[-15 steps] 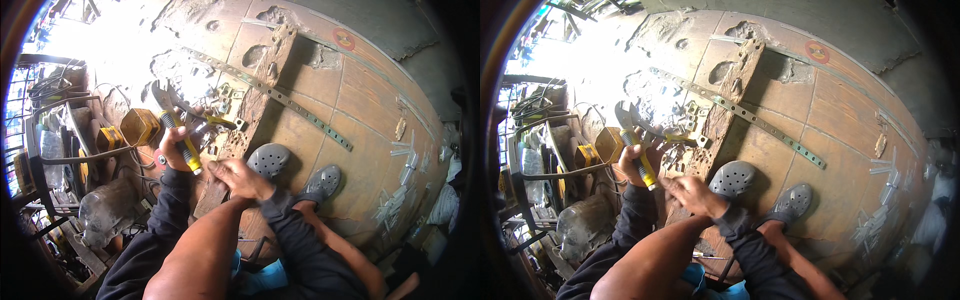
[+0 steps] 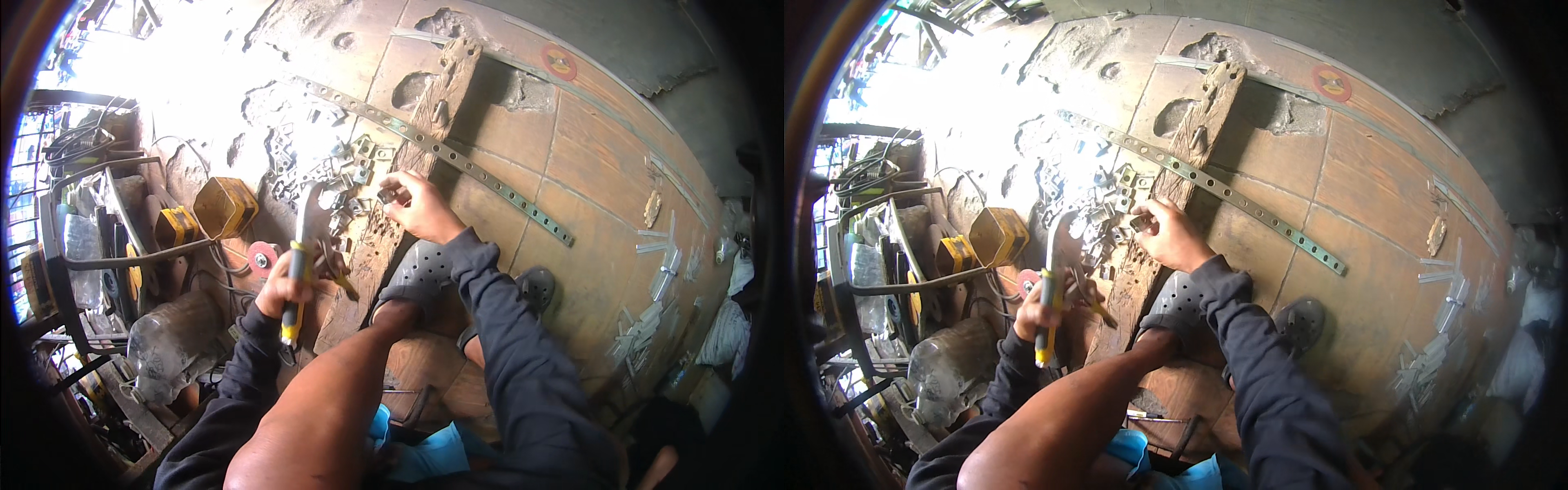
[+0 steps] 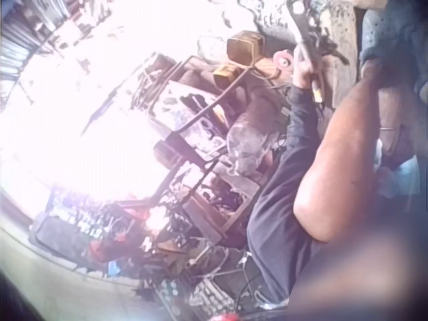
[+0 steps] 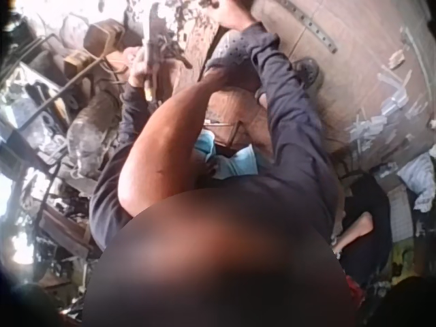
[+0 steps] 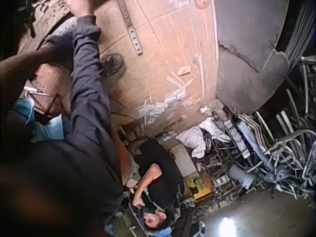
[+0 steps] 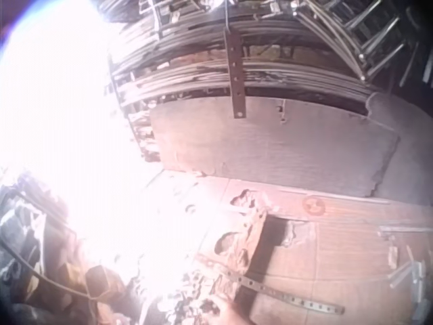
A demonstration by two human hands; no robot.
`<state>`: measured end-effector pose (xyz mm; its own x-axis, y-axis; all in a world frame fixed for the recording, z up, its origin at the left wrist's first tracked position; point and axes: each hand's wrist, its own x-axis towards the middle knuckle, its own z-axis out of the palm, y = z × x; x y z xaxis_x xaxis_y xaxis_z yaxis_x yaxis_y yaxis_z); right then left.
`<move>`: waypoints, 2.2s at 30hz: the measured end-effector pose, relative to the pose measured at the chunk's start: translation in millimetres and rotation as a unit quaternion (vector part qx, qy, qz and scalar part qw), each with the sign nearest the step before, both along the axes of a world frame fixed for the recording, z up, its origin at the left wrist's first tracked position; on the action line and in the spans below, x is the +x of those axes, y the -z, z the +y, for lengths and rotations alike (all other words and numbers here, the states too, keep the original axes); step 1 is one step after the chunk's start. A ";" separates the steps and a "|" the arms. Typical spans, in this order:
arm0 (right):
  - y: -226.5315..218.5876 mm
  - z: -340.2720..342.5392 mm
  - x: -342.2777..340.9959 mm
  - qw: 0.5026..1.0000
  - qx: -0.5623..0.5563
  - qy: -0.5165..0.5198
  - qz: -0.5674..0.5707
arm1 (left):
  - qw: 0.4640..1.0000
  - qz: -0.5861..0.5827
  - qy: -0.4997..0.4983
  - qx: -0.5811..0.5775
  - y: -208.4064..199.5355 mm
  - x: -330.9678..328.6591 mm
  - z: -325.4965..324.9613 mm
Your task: The person marks a metal rail with a marker and then uses an angle grinder to cut the rail. The person holds the rail steady with one hand while operating the grinder with the other.
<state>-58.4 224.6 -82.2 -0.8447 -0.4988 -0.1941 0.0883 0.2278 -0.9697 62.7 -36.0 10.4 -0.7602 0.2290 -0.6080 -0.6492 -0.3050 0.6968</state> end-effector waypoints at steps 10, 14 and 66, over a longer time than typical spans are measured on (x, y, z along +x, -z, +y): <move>-39.9 29.9 5.1 0.938 -0.235 -0.035 -0.254 | 0.958 -0.047 0.262 -0.111 -49.1 -24.7 20.6; -40.1 31.5 5.0 0.933 -0.223 -0.056 -0.278 | 0.955 -0.007 0.280 -0.103 -47.7 -25.4 24.9; -60.2 -34.6 124.8 0.999 0.025 0.036 -0.006 | 0.991 0.088 -0.050 -0.083 -0.9 -31.9 80.4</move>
